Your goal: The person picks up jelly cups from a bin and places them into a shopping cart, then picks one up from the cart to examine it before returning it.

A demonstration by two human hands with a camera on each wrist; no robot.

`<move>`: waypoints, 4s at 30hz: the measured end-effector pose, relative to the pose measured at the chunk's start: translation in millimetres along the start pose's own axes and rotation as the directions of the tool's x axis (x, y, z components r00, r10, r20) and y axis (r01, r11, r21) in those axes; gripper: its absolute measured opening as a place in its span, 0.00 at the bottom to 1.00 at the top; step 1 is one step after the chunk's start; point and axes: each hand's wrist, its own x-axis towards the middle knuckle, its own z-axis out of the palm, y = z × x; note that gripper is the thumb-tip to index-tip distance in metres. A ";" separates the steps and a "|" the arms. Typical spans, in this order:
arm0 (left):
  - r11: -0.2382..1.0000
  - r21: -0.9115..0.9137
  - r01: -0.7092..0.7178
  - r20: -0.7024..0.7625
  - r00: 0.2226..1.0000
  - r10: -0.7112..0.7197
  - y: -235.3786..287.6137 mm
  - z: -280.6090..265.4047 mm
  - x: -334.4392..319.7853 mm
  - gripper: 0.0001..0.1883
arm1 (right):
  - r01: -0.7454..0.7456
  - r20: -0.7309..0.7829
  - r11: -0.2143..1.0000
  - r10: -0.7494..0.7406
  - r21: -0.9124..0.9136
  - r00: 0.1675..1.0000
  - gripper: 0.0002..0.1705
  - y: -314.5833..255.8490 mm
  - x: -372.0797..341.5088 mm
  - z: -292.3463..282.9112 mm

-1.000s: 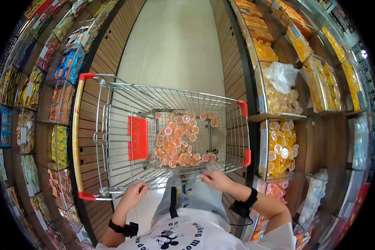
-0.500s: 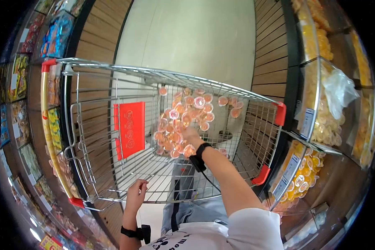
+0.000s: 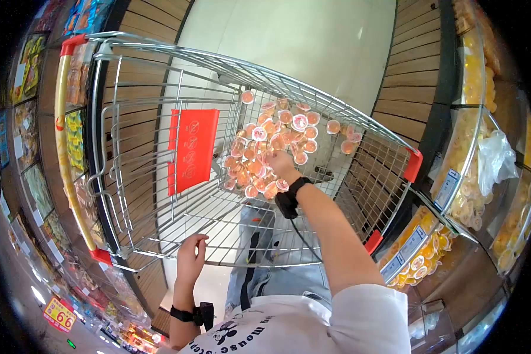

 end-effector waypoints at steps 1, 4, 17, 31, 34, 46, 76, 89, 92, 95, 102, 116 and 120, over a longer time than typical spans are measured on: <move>1.000 -0.009 -0.012 0.002 1.000 0.012 1.6 -4.7 -2.8 0.04 | 0.025 0.015 0.999 -0.025 -0.039 1.000 0.20 -0.8 -5.6 -5.3; 0.998 -0.045 -0.040 -0.002 0.999 0.040 5.7 -20.8 -11.8 0.03 | 0.067 0.128 0.994 -0.079 0.089 0.989 0.19 -8.9 -36.6 -36.0; 0.919 -0.153 -0.362 0.231 0.891 0.390 -2.2 -113.4 -102.4 0.04 | 0.161 0.136 0.827 -0.274 0.538 0.952 0.09 -120.0 -304.0 -107.2; 0.930 0.107 -0.350 0.379 0.880 0.287 -171.0 -100.0 -249.0 0.14 | 0.239 -0.327 0.734 -0.024 0.636 0.945 0.08 -68.3 -375.2 -40.0; 0.906 0.263 -0.331 0.331 0.913 0.238 -186.6 -94.3 -254.0 0.12 | 0.277 -0.352 0.696 -0.037 0.663 0.935 0.07 -64.4 -393.6 -28.8; 0.960 0.025 -0.278 0.651 0.733 0.196 -199.9 -134.8 -275.6 0.11 | 0.397 -0.439 0.680 -0.121 0.617 0.890 0.08 -90.2 -439.8 -25.5; 0.634 -0.555 -0.538 0.195 0.657 0.728 -3.7 -170.3 -236.0 0.06 | 0.440 0.040 0.596 -0.622 0.671 0.782 0.10 -212.2 -535.0 -14.0; 0.544 -0.744 -0.388 0.144 0.701 0.698 -7.3 -155.1 -229.8 0.06 | 0.111 -0.331 0.994 -0.112 -0.021 0.937 0.17 -40.1 -504.3 14.8; 0.550 -0.773 -0.316 0.141 0.760 0.634 -17.0 -148.5 -223.4 0.05 | -0.561 0.141 0.825 0.549 0.067 0.824 0.19 77.4 -501.4 62.5; 0.625 -0.741 -0.247 0.149 0.847 0.511 -25.8 -143.7 -218.1 0.06 | -0.456 0.404 0.410 0.212 0.790 0.890 0.13 46.4 -566.5 74.8; 0.711 -0.696 -0.098 0.134 0.955 0.263 -44.6 -115.0 -215.0 0.08 | -0.460 0.085 0.874 0.453 0.157 0.888 0.17 202.0 -525.7 127.5; 0.782 -0.623 0.028 0.107 0.993 0.050 -47.2 -72.7 -200.0 0.08 | -0.689 0.533 0.725 0.571 0.031 0.625 0.31 199.9 -478.5 119.7; 0.815 -0.578 0.041 0.139 0.989 0.049 -46.6 -63.2 -200.1 0.08 | -0.539 0.447 0.793 0.388 0.283 0.806 0.24 193.5 -500.8 105.5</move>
